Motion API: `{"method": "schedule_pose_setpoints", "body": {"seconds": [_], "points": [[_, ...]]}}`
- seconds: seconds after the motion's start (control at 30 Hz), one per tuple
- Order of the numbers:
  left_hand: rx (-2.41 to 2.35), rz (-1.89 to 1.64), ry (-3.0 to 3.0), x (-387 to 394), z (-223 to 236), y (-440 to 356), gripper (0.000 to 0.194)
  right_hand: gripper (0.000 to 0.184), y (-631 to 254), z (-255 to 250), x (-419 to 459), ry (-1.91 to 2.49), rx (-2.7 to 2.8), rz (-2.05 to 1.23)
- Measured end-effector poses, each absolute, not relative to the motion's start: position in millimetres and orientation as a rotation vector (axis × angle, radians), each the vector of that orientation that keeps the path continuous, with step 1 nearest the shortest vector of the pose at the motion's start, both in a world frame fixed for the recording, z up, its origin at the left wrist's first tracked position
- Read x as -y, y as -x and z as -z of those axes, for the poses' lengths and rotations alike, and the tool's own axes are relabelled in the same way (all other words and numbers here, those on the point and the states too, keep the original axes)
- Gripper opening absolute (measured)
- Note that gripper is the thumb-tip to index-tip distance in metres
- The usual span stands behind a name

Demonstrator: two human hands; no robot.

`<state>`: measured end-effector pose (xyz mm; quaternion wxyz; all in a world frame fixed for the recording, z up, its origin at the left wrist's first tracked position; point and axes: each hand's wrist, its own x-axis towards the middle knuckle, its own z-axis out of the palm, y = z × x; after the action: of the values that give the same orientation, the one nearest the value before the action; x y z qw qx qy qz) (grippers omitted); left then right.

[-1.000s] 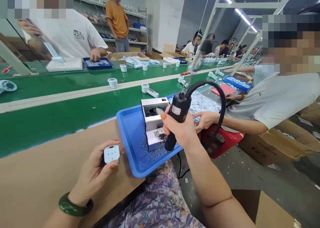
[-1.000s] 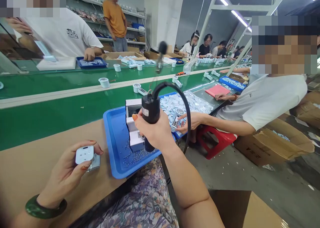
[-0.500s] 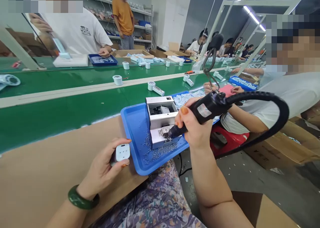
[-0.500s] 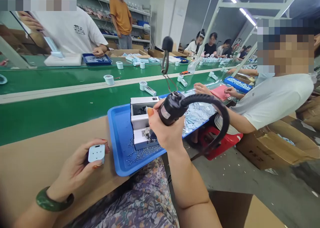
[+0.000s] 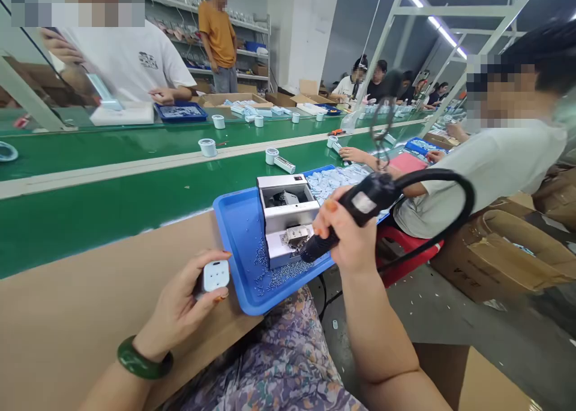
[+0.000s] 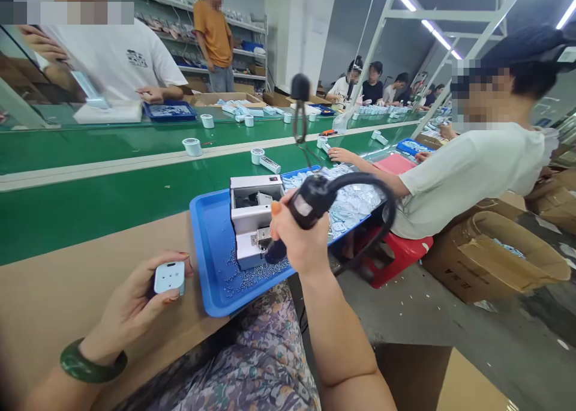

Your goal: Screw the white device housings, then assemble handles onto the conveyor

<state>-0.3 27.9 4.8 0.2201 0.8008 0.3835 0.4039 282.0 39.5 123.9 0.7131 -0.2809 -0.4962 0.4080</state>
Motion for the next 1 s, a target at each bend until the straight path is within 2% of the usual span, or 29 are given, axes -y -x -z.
{"method": "schedule_pose_setpoints", "body": {"seconds": [0.3,0.63,1.0], "points": [[-1.004,-1.181,-2.306,-22,-26,-24,0.037,0.025,-255,-171,-15,0.311,1.029,-1.073],[-0.962,-1.231,-2.325,-22,-24,-26,0.040,0.028,-228,-170,-23,0.242,1.187,-1.183],[-0.909,-1.296,-2.262,-23,-23,-21,0.041,0.032,-209,-169,-29,0.219,1.265,-1.159]]}}
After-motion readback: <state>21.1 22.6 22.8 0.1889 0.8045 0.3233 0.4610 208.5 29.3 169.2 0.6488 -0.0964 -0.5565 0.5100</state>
